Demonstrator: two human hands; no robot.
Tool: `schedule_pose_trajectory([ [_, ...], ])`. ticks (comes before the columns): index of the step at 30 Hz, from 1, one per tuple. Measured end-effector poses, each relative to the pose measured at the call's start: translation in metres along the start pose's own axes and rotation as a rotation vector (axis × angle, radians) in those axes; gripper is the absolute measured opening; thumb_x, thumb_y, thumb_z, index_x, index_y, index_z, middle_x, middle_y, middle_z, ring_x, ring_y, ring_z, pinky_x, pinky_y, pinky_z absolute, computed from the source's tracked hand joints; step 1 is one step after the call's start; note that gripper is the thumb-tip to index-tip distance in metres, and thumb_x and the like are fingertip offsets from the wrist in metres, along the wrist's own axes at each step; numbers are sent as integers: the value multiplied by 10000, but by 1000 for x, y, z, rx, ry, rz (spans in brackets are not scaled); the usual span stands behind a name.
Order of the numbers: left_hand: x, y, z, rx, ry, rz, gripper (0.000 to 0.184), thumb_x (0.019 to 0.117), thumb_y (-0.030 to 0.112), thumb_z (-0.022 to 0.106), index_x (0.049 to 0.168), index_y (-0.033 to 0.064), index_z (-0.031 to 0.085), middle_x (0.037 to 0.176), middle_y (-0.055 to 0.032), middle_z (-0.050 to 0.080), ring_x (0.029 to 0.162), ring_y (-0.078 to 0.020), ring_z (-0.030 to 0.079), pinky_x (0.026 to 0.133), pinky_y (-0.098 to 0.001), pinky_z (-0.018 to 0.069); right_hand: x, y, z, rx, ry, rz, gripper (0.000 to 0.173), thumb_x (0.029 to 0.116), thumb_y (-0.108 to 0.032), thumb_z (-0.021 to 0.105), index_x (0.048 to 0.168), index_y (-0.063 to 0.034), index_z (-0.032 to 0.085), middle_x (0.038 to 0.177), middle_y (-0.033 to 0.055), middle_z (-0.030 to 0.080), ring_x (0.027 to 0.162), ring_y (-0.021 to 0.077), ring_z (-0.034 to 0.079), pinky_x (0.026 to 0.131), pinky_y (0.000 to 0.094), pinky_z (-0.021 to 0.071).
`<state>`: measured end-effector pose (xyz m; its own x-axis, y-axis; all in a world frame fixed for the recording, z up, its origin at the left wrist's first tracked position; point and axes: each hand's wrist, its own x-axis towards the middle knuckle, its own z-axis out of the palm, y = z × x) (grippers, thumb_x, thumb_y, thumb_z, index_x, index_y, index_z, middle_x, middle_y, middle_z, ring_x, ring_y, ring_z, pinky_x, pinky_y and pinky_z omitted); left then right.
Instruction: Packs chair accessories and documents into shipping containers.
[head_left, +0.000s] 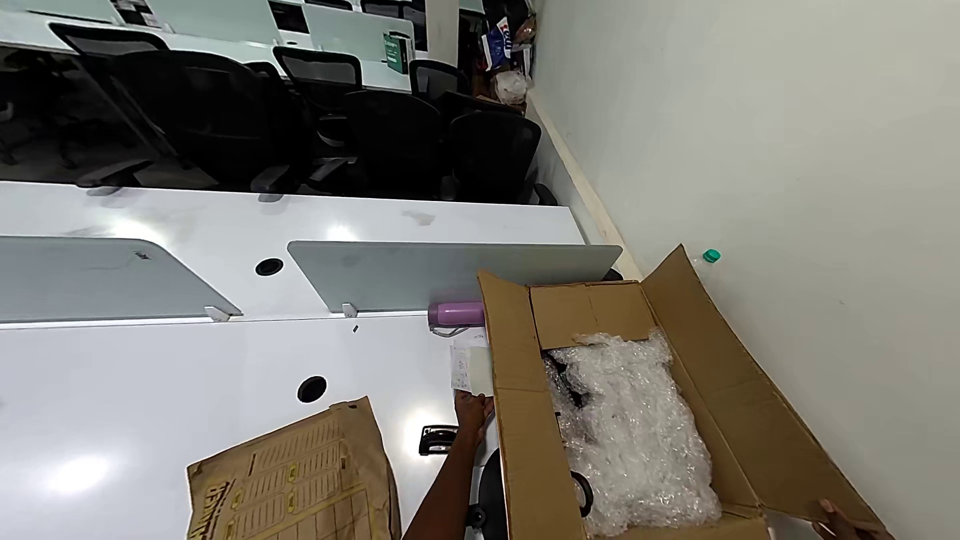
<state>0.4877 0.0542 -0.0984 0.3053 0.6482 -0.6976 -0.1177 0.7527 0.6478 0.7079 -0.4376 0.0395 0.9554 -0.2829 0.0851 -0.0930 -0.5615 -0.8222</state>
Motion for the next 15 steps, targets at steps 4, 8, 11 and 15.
schedule_pose_trajectory([
  [4,2,-3,-5,80,-31,-29,281,995,-61,546,1239,-97,412,846,-170,584,661,-181,623,613,-321,576,1,1,-1,-25,1,13,319,1002,-138,655,1218,92,607,1012,184,651,767,134,653,693,325,583],
  [8,-9,-1,-10,95,-25,-47,362,1013,-33,527,1340,-89,383,959,-210,594,736,-208,631,669,-336,576,4,5,0,10,5,-5,291,1006,-120,642,1197,97,608,965,151,644,720,86,626,663,279,565],
  [11,-23,2,-20,143,-9,-68,523,1040,16,520,1498,-40,275,1213,-285,565,889,-267,657,767,-367,573,3,2,-1,-5,20,-23,294,999,-123,657,1188,100,623,968,183,660,734,123,642,692,313,572],
  [15,-53,6,-43,174,21,-32,506,1053,44,521,1495,-42,292,1307,-317,539,990,-315,664,811,-403,572,3,2,-1,-56,12,-41,313,998,-132,663,1178,123,637,1037,288,674,848,299,689,801,479,578],
])
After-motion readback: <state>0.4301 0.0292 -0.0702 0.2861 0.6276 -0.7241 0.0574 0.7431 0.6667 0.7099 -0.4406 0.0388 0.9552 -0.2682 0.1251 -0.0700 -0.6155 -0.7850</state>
